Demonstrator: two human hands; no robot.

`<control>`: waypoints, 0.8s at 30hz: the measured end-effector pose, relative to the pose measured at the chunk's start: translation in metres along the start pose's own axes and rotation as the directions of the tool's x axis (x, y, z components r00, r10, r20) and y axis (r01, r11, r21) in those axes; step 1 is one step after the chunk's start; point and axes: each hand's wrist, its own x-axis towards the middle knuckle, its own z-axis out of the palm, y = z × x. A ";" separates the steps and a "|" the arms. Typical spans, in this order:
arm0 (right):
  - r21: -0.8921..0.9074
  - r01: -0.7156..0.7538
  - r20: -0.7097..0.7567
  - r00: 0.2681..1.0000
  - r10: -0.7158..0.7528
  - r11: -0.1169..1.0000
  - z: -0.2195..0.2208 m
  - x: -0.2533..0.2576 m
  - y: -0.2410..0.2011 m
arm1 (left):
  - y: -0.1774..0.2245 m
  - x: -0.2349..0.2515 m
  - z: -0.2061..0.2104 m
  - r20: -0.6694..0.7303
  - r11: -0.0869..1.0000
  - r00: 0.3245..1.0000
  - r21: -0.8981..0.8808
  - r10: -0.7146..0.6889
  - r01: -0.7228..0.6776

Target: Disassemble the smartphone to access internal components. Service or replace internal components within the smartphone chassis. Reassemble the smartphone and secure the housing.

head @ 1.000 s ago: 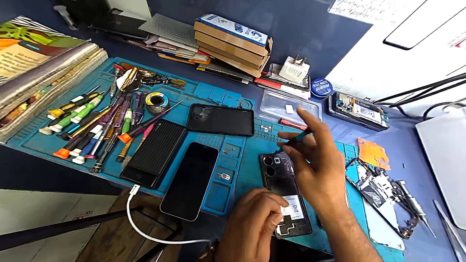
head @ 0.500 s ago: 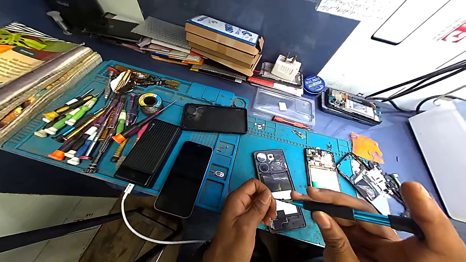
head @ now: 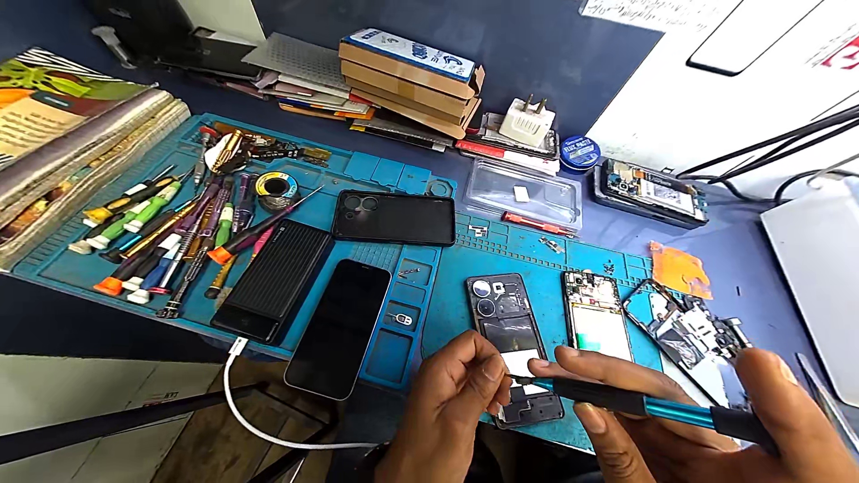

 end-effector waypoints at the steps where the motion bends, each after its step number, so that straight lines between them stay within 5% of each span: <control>1: -0.007 0.002 0.002 1.000 -0.002 1.000 0.000 0.000 0.001 | 0.000 0.000 0.000 0.003 1.000 1.000 0.002 0.005 -0.005; 6: -0.029 0.004 -0.078 0.997 -0.007 1.000 0.000 0.008 0.003 | -0.002 0.004 -0.004 0.031 0.998 0.998 0.016 0.053 -0.053; 8: -0.107 0.011 -0.136 0.990 -0.026 0.994 -0.002 0.019 0.008 | -0.006 0.004 -0.006 0.026 0.967 0.994 0.231 0.109 -0.112; 11: -0.241 -0.035 -0.084 0.996 0.015 0.970 -0.007 0.040 0.029 | -0.021 0.001 -0.007 0.112 0.676 0.955 0.683 0.276 -0.275; 15: -0.382 -0.060 0.017 0.997 0.072 0.922 -0.006 0.056 0.058 | -0.035 -0.001 -0.004 0.312 0.344 0.886 0.836 0.344 -0.428; 24: -0.414 -0.093 0.029 0.993 0.115 0.906 -0.004 0.056 0.073 | -0.038 0.000 -0.003 0.375 0.203 0.884 0.877 0.279 -0.436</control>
